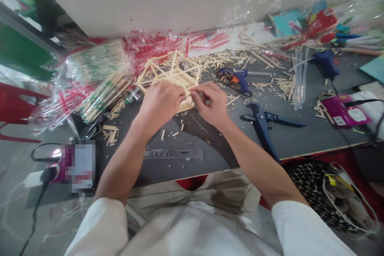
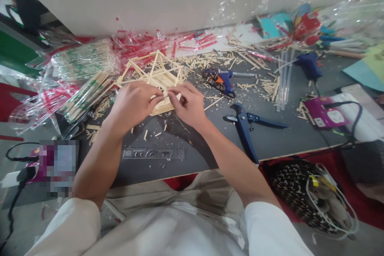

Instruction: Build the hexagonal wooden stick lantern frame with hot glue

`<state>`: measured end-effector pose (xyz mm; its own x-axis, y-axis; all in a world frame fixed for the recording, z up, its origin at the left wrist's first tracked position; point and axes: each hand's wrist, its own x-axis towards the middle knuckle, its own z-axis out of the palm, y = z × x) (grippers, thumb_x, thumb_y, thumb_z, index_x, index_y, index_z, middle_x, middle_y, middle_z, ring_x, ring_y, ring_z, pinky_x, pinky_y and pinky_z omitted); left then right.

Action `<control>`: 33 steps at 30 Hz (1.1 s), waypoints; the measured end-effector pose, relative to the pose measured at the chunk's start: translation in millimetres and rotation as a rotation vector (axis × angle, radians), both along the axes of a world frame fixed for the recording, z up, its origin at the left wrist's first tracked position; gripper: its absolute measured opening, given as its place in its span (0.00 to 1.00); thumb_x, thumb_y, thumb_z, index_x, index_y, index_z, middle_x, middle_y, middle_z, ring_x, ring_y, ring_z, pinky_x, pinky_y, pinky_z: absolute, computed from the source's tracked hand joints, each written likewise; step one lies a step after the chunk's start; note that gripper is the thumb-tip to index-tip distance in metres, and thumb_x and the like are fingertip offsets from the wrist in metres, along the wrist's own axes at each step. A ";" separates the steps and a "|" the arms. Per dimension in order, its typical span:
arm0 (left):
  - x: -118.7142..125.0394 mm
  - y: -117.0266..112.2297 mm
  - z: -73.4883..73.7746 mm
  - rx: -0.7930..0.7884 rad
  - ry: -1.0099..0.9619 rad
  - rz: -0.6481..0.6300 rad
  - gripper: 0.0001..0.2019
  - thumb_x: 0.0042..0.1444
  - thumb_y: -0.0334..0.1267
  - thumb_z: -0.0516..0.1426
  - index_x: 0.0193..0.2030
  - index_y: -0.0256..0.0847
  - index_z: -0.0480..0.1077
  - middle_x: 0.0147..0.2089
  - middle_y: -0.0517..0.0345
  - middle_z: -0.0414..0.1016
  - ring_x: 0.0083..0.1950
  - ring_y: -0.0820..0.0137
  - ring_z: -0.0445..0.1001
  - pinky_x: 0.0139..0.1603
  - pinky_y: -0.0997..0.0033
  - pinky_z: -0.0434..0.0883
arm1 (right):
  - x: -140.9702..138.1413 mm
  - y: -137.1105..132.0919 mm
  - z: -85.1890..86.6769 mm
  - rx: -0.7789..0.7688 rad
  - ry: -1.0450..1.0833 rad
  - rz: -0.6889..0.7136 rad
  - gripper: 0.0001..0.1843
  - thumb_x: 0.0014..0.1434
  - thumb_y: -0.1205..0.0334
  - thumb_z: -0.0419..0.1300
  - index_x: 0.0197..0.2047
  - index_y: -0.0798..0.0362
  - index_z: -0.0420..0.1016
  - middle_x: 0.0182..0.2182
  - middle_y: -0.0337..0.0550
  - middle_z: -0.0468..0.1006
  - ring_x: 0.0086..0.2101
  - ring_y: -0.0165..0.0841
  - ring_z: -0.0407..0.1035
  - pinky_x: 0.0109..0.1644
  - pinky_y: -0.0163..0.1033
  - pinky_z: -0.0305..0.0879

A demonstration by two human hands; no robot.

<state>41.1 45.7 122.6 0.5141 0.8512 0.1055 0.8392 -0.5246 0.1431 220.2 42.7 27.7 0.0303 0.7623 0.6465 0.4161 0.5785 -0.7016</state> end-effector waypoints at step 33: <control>-57.4 -7.6 54.3 -0.016 -0.124 0.404 0.05 0.70 0.33 0.49 0.47 0.45 0.63 0.33 0.63 0.80 0.34 0.66 0.73 0.40 0.64 0.63 | 27.6 18.6 -12.7 -0.024 -0.062 -0.131 0.18 0.74 0.47 0.54 0.42 0.50 0.77 0.32 0.43 0.79 0.25 0.30 0.67 0.33 0.41 0.66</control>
